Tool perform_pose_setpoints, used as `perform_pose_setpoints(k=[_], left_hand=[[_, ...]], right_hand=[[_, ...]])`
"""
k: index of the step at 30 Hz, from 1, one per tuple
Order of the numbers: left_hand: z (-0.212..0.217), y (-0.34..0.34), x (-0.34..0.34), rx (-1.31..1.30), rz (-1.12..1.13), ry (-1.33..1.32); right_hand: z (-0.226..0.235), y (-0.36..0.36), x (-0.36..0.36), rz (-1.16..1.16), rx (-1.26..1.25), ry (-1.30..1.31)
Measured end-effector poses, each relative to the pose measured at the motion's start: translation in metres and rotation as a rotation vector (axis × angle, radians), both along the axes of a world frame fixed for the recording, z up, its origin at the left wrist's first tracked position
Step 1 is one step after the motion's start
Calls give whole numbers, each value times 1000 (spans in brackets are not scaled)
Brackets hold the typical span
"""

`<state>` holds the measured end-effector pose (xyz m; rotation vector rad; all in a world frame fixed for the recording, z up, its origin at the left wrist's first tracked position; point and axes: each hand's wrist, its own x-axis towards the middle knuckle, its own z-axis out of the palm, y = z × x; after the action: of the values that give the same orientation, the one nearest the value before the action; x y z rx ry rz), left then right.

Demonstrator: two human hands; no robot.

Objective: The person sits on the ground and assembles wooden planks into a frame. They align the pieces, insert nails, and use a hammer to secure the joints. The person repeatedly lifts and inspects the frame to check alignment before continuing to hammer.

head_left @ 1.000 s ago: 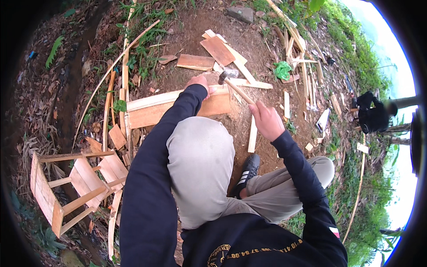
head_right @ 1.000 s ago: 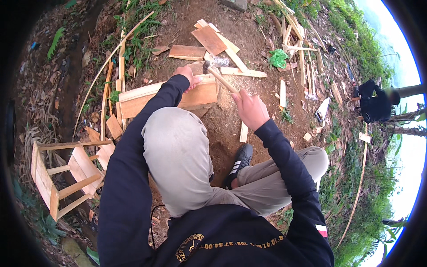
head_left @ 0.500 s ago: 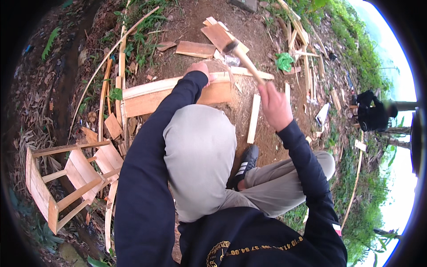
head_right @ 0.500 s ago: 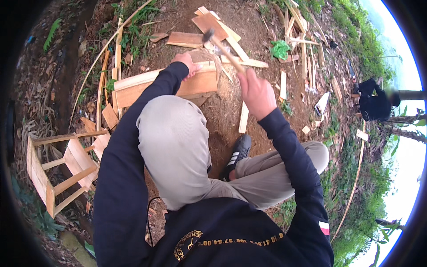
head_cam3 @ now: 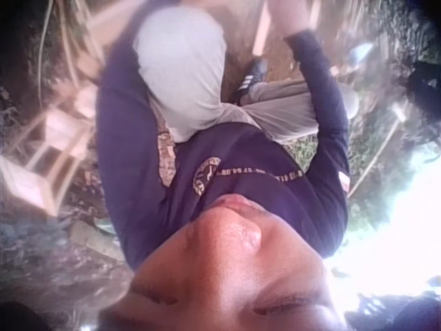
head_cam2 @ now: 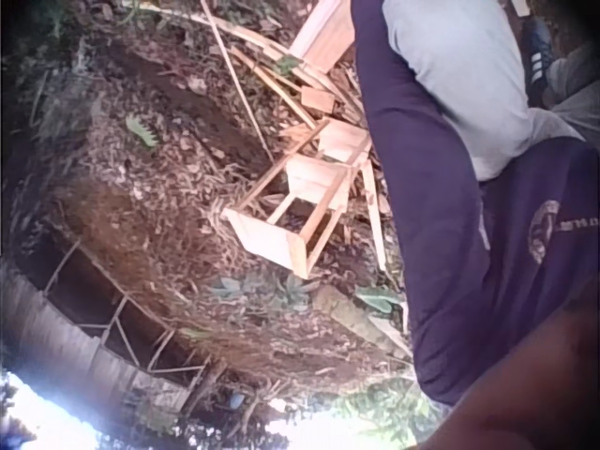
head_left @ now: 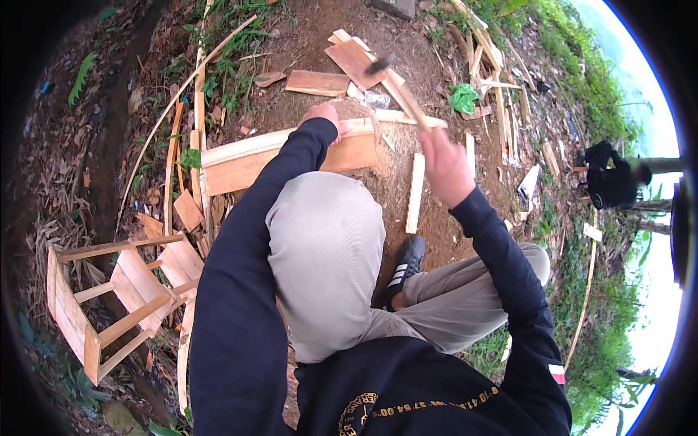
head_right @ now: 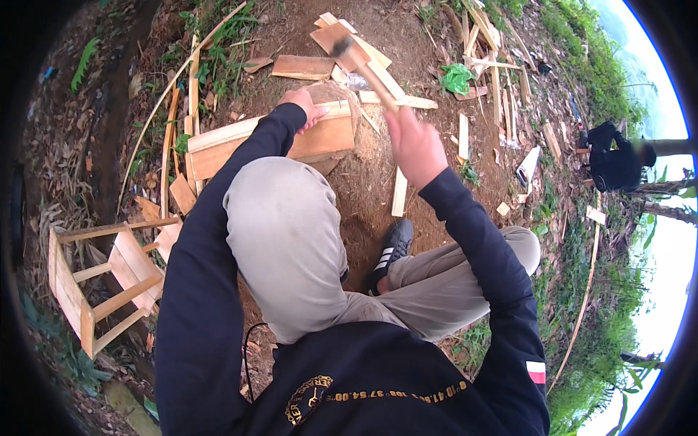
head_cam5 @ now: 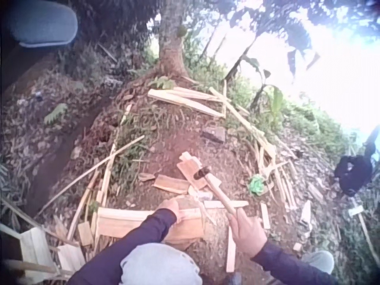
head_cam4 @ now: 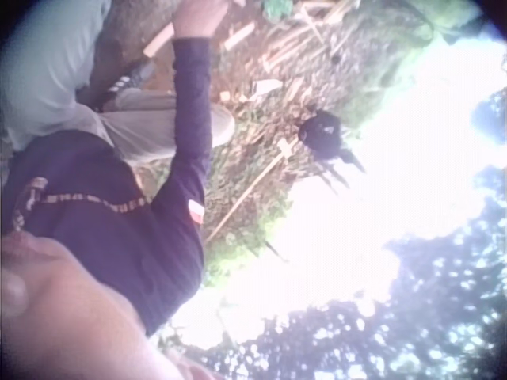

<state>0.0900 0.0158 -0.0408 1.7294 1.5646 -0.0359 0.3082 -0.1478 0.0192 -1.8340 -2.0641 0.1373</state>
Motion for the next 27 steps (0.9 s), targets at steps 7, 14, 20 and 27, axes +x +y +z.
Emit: perform_pose_setpoints(k=[7, 14, 20, 27], left_hand=[[-5, -2, -3, -2, 7, -41], [-2, -1, 0, 5, 3, -3], [-4, -3, -3, -16, 6, -24], [-7, -3, -6, 104, 12, 66]], right_hand=[[13, -1, -5, -5, -42, 58], [-7, -2, 5, -7, -210, -115], [15, 6, -7, -142, -88, 350], [-26, -17, 11, -70, -153, 136]])
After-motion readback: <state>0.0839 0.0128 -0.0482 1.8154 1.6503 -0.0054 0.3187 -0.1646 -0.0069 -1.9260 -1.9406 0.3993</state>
